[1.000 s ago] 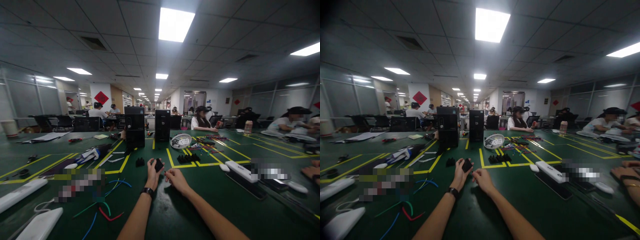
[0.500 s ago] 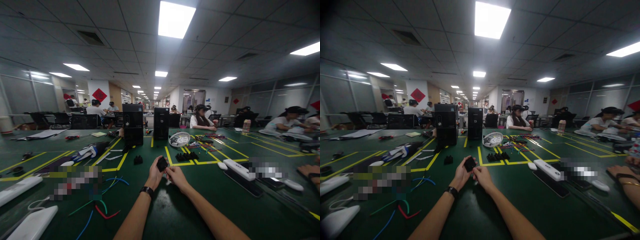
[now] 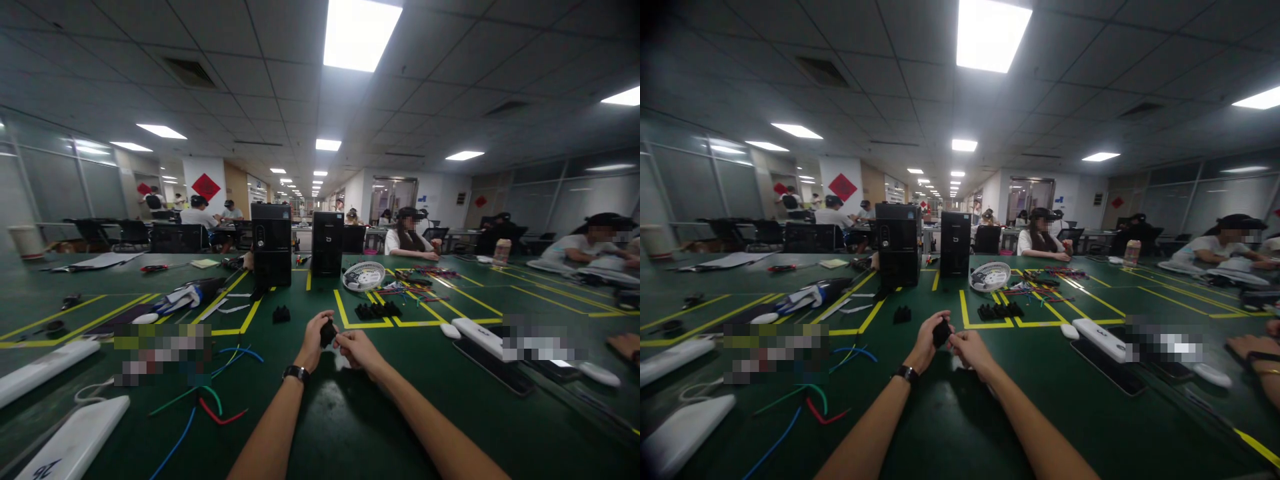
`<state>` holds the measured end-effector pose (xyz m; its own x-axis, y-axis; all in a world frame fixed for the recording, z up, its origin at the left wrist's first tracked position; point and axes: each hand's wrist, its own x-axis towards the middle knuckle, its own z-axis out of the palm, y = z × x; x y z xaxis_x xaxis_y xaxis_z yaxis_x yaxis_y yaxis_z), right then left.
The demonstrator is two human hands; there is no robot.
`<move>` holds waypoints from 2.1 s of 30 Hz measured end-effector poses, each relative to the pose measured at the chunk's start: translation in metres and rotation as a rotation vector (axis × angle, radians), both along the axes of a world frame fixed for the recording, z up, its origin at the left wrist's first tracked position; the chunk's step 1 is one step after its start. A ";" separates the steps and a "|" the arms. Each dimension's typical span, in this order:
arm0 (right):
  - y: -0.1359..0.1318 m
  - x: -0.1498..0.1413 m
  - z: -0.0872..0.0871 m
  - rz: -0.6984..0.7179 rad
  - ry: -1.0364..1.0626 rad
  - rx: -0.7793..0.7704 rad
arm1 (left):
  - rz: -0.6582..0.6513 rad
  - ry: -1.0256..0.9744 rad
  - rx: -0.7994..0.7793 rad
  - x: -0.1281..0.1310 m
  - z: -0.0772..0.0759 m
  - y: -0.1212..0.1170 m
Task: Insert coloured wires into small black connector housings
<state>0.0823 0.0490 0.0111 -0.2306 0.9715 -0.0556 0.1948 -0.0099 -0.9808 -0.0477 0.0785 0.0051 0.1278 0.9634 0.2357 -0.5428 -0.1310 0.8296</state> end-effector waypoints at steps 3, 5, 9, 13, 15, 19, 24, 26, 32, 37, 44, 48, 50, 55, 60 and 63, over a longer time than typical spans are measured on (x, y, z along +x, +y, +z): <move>-0.005 -0.001 0.002 0.060 0.002 -0.011 | 0.076 0.020 0.022 0.002 0.002 -0.003; -0.008 -0.002 0.003 0.094 0.006 -0.016 | 0.127 0.043 0.038 0.003 0.004 -0.006; -0.010 0.000 0.008 0.121 -0.016 -0.049 | 0.135 0.098 0.064 0.002 0.008 -0.011; -0.012 0.002 0.009 0.126 -0.001 -0.109 | 0.167 0.191 0.135 0.005 0.011 -0.012; -0.012 0.001 0.007 0.112 0.055 -0.115 | 0.205 0.183 0.169 0.008 0.012 -0.012; -0.013 -0.002 0.004 0.098 0.139 -0.094 | 0.233 0.097 0.165 0.013 0.015 -0.013; -0.013 0.008 0.008 0.188 0.097 -0.175 | 0.148 0.160 0.152 0.015 0.019 -0.018; -0.012 0.013 0.011 0.184 0.044 -0.188 | 0.140 0.247 0.177 0.016 0.019 -0.019; -0.011 0.017 0.010 0.186 -0.017 -0.203 | 0.215 0.333 0.275 0.016 0.019 -0.024; -0.008 0.011 0.005 0.159 -0.110 -0.097 | 0.335 0.294 0.188 0.019 0.010 -0.017; -0.013 -0.002 0.005 0.085 -0.490 0.412 | 0.470 0.051 -0.073 0.011 -0.006 0.001; -0.017 -0.003 0.012 0.054 -0.563 0.423 | 0.464 0.065 -0.020 0.005 -0.005 -0.002; -0.017 -0.001 0.018 0.044 -0.590 0.417 | 0.455 0.049 -0.001 0.006 -0.003 -0.004; -0.021 -0.001 0.022 0.019 -0.603 0.539 | 0.402 -0.132 -0.069 0.011 0.002 -0.003; -0.030 -0.015 0.008 0.001 -0.714 0.630 | 0.368 -0.416 -0.296 0.010 0.008 -0.003; -0.029 -0.018 0.004 0.001 -0.702 0.622 | 0.345 -0.411 -0.318 0.008 0.010 -0.003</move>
<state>0.0639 0.0202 0.0149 -0.3425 0.8731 0.3470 0.7440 0.4776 -0.4673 -0.0392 0.0756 0.0150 -0.2440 0.9640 -0.1058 -0.7966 -0.1370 0.5888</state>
